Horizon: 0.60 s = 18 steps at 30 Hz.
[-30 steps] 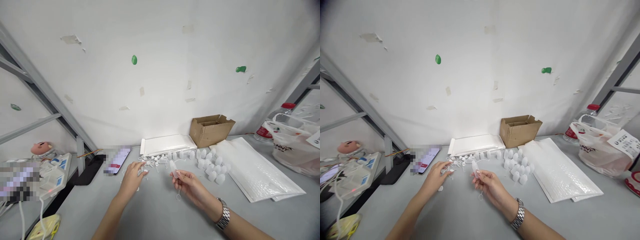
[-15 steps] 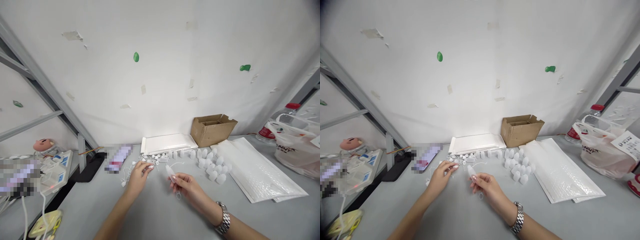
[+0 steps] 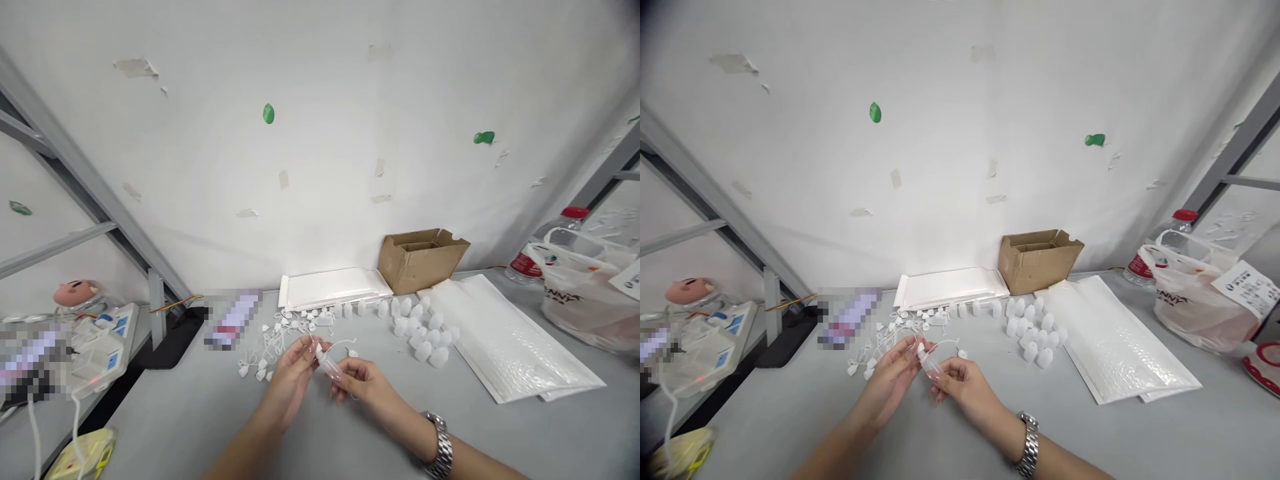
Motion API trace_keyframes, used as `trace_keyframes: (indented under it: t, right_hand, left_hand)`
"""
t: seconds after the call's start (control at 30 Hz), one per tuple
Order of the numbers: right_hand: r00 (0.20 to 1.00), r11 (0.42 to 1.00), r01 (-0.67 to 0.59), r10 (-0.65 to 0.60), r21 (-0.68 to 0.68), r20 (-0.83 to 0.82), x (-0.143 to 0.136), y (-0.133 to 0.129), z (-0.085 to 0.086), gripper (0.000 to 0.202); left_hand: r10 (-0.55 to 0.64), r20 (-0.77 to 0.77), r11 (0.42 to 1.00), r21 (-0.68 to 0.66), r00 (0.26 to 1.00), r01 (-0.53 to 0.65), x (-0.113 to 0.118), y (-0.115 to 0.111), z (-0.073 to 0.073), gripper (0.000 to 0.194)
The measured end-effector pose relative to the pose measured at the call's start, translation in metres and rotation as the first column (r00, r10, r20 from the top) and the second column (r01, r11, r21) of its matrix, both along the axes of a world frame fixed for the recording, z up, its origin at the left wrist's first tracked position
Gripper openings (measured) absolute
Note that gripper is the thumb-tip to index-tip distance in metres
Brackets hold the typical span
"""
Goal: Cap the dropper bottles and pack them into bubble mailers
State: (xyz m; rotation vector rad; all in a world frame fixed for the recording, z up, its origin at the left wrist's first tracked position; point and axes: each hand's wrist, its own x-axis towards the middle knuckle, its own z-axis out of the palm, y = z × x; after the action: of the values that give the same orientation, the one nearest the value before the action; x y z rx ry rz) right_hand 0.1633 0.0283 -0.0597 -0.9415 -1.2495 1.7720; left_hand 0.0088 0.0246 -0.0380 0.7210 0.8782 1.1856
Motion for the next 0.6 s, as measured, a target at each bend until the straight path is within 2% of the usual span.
trace_keyframes:
  t: [0.17, 0.33, 0.4, 0.47, 0.6]
  right_hand:
    - [0.998, 0.998, 0.054, -0.056, 0.03, 0.037, 0.002, -0.002, -0.003, 0.036]
    - [0.965, 0.962, 0.21, -0.233, 0.177, 0.118, 0.002, -0.009, -0.006, 0.024]
    - [0.978, 0.977, 0.195, -0.2, 0.09, 0.051, 0.002, -0.009, -0.004, 0.025]
    - [0.992, 0.993, 0.105, -0.108, -0.05, -0.059, 0.003, -0.007, 0.0, 0.032]
    - [0.975, 0.963, -0.099, 0.044, -0.249, -0.217, 0.004, -0.004, 0.005, 0.046]
  left_hand:
    - [0.033, -0.123, 0.999, 0.045, 0.992, -0.028, 0.001, -0.001, -0.001, 0.019]
    - [0.137, -0.156, 0.99, 0.037, 0.978, -0.133, 0.001, 0.0, -0.01, 0.017]
    - [0.156, -0.159, 0.987, 0.05, 0.975, -0.15, 0.001, 0.001, -0.011, 0.017]
    - [0.149, -0.159, 0.988, 0.07, 0.976, -0.139, 0.001, 0.001, -0.01, 0.017]
    - [0.106, -0.201, 0.988, 0.133, 0.974, -0.08, 0.0, 0.0, -0.006, 0.013]
